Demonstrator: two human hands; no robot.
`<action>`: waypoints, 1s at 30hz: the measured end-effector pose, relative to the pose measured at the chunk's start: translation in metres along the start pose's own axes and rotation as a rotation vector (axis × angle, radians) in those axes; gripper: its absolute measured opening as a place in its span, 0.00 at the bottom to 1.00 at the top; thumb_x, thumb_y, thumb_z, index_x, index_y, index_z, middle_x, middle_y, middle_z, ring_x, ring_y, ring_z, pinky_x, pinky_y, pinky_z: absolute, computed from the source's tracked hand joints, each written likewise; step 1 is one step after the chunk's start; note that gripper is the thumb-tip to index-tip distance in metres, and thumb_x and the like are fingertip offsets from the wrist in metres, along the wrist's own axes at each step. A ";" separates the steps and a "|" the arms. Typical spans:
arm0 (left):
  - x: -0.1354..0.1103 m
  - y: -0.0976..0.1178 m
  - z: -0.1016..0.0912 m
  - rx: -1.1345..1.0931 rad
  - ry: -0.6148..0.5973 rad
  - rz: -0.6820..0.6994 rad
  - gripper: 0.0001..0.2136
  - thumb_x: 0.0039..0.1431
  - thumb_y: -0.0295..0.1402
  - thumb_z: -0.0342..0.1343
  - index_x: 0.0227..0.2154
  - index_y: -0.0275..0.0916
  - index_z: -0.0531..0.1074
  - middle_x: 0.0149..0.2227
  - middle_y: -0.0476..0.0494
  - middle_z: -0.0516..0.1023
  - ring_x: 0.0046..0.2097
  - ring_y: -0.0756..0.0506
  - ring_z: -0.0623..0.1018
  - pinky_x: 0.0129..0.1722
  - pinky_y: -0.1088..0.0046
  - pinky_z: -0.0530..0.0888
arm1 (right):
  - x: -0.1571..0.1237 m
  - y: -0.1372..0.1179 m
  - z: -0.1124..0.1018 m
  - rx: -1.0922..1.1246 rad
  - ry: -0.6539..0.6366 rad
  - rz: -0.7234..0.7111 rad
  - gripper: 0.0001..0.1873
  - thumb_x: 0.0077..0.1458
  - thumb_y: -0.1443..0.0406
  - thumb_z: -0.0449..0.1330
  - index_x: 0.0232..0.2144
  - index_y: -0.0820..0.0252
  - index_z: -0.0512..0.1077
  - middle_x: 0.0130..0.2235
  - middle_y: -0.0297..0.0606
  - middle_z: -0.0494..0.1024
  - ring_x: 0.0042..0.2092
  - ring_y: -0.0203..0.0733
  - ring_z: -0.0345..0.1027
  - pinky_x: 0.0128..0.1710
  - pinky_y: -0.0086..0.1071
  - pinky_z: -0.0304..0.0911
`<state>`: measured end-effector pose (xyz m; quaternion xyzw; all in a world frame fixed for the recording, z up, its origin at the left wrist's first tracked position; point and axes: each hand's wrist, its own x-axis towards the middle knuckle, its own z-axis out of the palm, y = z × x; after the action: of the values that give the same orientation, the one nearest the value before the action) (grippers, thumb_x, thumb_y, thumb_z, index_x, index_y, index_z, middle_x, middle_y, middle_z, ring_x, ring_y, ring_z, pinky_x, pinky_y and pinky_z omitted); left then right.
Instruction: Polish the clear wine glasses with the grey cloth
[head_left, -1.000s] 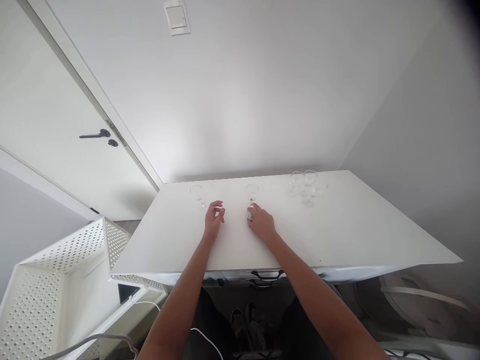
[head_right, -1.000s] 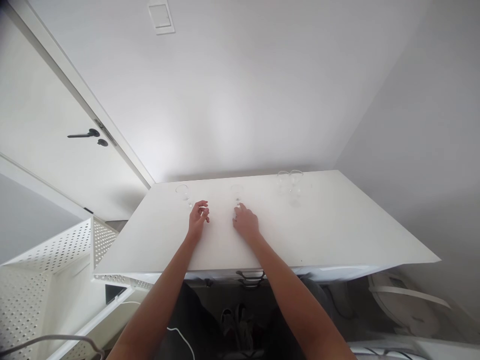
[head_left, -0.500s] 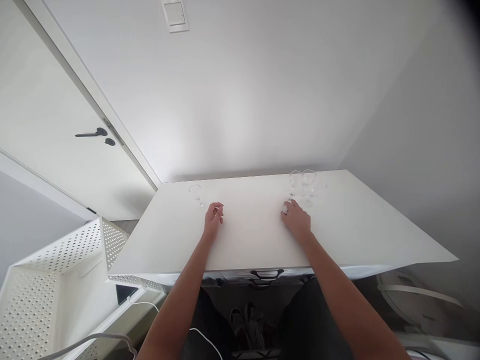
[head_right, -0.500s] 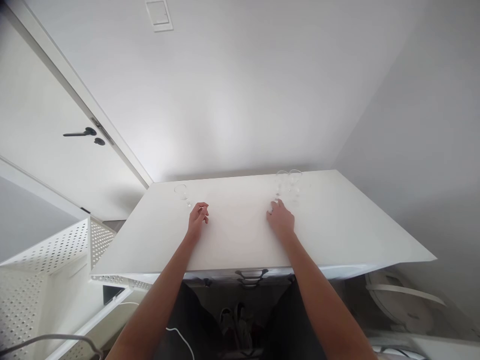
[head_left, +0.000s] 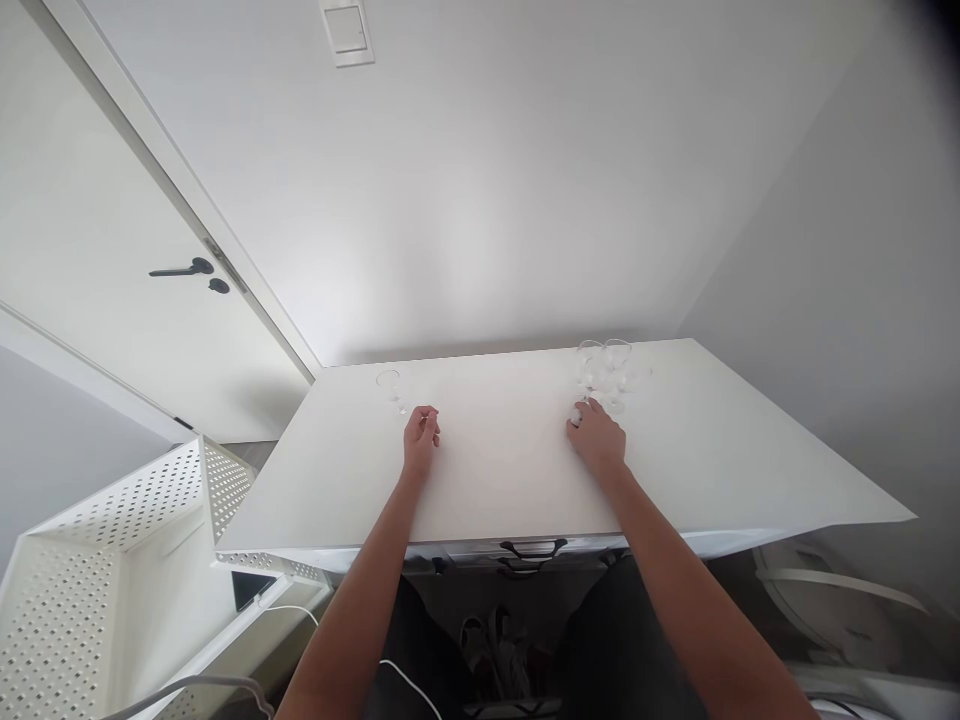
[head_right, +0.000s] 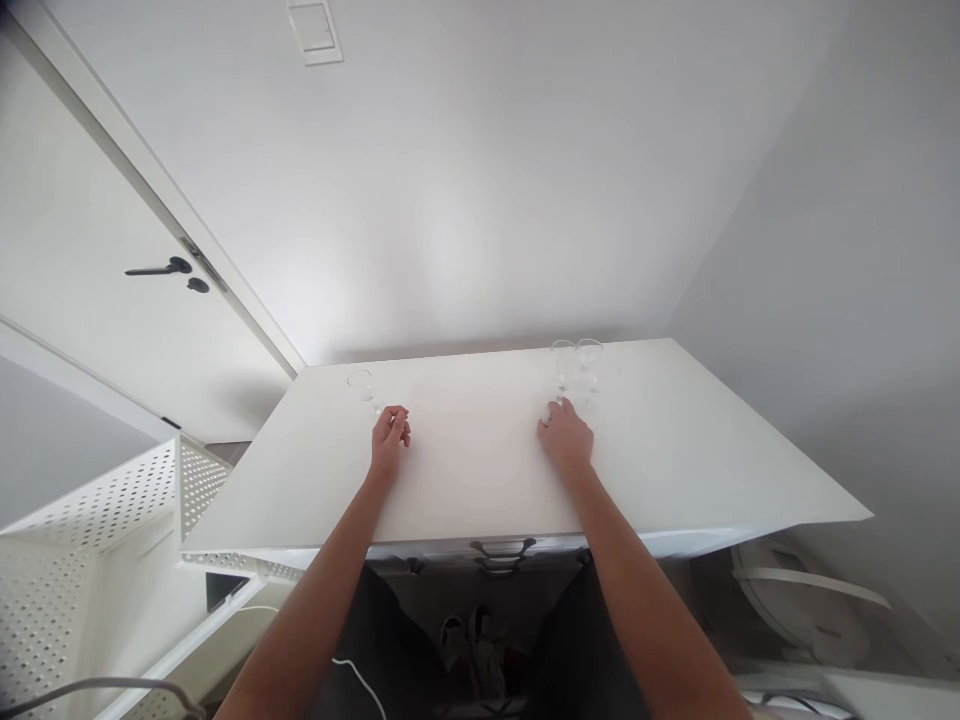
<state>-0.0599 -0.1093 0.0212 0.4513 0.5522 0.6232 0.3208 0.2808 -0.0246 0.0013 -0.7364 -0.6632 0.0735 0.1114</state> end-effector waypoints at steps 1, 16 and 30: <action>0.000 0.001 -0.001 -0.005 0.036 0.017 0.13 0.65 0.45 0.55 0.36 0.41 0.71 0.30 0.48 0.68 0.28 0.51 0.67 0.25 0.77 0.67 | 0.000 0.000 0.001 0.002 0.002 0.000 0.26 0.64 0.57 0.49 0.62 0.51 0.67 0.71 0.40 0.58 0.46 0.47 0.75 0.37 0.38 0.67; -0.006 0.012 -0.010 -0.221 0.521 0.142 0.12 0.66 0.39 0.55 0.47 0.48 0.58 0.23 0.57 0.65 0.25 0.53 0.64 0.26 0.80 0.61 | -0.005 0.003 0.003 0.131 0.172 0.007 0.21 0.64 0.59 0.51 0.56 0.53 0.71 0.59 0.44 0.70 0.33 0.38 0.68 0.31 0.33 0.57; 0.014 -0.007 -0.030 -0.611 0.266 -0.269 0.28 0.64 0.48 0.56 0.65 0.53 0.55 0.57 0.35 0.76 0.27 0.54 0.71 0.27 0.75 0.71 | -0.007 0.000 -0.004 0.138 0.055 -0.129 0.07 0.61 0.62 0.53 0.32 0.56 0.68 0.33 0.35 0.73 0.30 0.38 0.62 0.29 0.32 0.49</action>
<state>-0.0938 -0.1079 0.0181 0.1725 0.4317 0.7652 0.4454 0.2808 -0.0321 0.0047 -0.6844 -0.6994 0.0914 0.1847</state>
